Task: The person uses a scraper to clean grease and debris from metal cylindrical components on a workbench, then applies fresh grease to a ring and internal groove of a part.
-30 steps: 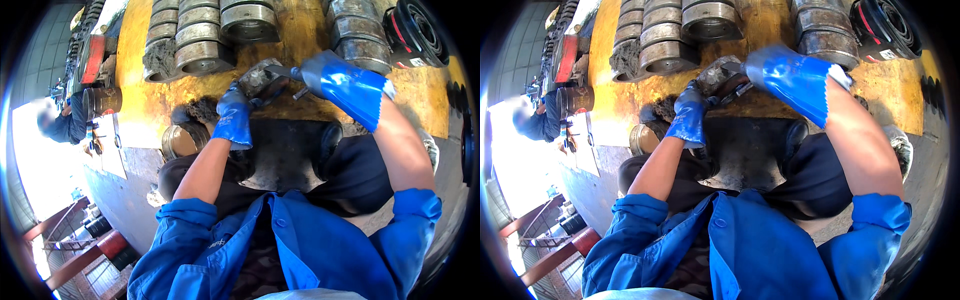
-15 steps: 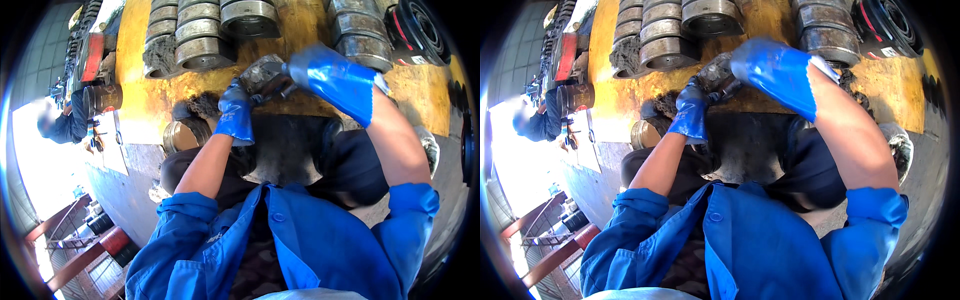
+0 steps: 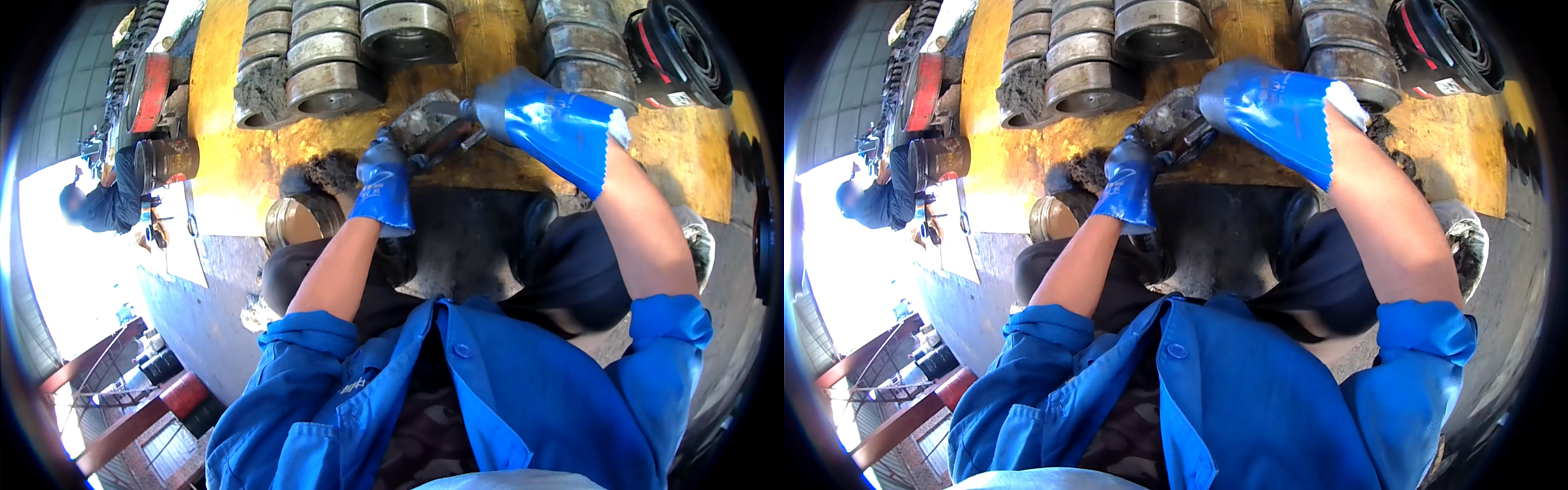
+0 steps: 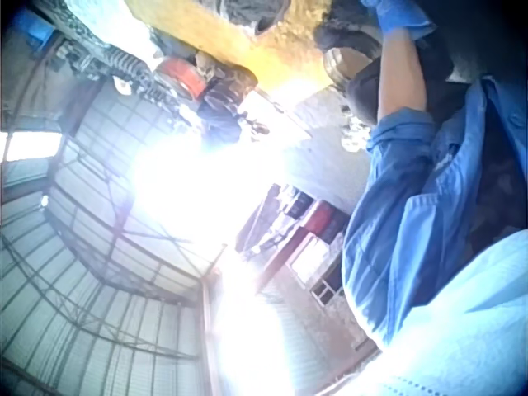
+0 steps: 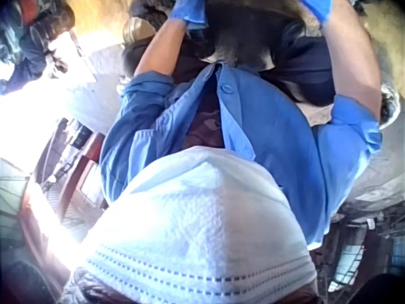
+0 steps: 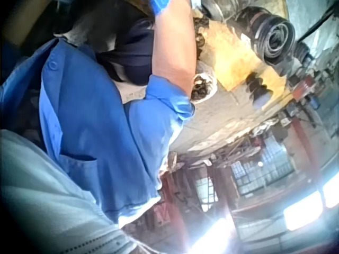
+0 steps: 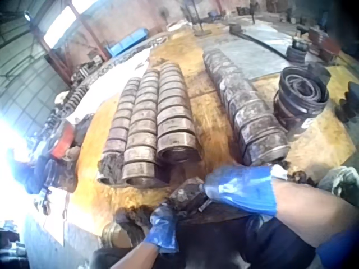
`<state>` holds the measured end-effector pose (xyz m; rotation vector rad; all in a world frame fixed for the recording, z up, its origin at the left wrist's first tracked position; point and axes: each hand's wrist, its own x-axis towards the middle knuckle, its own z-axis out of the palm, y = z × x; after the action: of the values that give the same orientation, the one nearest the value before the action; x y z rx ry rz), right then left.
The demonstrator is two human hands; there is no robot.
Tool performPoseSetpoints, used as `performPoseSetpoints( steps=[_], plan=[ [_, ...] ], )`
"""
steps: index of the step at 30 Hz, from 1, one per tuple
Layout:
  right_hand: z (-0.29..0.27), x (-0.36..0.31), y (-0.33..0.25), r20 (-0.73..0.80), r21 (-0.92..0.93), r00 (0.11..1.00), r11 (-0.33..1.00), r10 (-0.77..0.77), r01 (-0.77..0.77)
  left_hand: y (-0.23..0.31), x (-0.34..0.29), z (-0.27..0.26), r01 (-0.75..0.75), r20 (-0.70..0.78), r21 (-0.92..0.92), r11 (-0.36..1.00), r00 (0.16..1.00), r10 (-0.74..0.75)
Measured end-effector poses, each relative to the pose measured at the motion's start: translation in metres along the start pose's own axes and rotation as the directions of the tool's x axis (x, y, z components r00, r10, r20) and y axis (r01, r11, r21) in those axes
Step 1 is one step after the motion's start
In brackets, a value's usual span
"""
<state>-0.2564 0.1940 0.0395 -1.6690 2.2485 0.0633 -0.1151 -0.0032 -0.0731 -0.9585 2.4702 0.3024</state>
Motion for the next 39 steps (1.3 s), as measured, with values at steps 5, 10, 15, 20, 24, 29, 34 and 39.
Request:
performPoseSetpoints(
  steps=[5,10,15,20,24,29,34,39],
  plan=[
    [-0.011,0.007,-0.004,0.031,-0.041,0.997,0.996,0.076,-0.074,-0.001,0.005,-0.004,0.008,-0.010,-0.006,1.000,1.000,-0.008],
    [-0.002,0.005,-0.002,0.029,-0.016,0.996,0.997,0.080,-0.080,-0.005,0.006,0.003,0.022,0.022,0.010,1.000,1.000,-0.022],
    [-0.001,0.007,0.001,0.052,-0.058,0.987,0.987,0.153,-0.150,0.001,0.005,0.002,0.019,-0.002,0.006,1.000,1.000,-0.019],
    [-0.018,0.009,-0.008,0.044,-0.104,0.988,0.985,0.145,-0.140,0.000,0.010,0.000,0.027,-0.022,-0.014,1.000,0.999,-0.027],
    [-0.032,0.007,-0.014,0.125,-0.092,0.977,0.983,0.171,-0.160,-0.003,0.003,0.001,0.024,-0.026,0.026,0.999,0.999,-0.023],
    [-0.015,0.024,-0.004,0.214,0.049,0.945,0.964,0.246,-0.261,-0.005,0.010,0.003,0.016,0.014,0.007,1.000,1.000,-0.016],
    [-0.024,0.012,-0.015,0.202,-0.107,0.932,0.953,0.301,-0.285,0.000,0.006,0.002,0.029,0.020,0.060,0.998,0.999,-0.030],
    [-0.008,0.022,0.003,0.262,0.032,0.916,0.946,0.302,-0.321,-0.009,0.013,0.005,0.010,0.008,0.045,0.999,1.000,-0.010]
  ],
)
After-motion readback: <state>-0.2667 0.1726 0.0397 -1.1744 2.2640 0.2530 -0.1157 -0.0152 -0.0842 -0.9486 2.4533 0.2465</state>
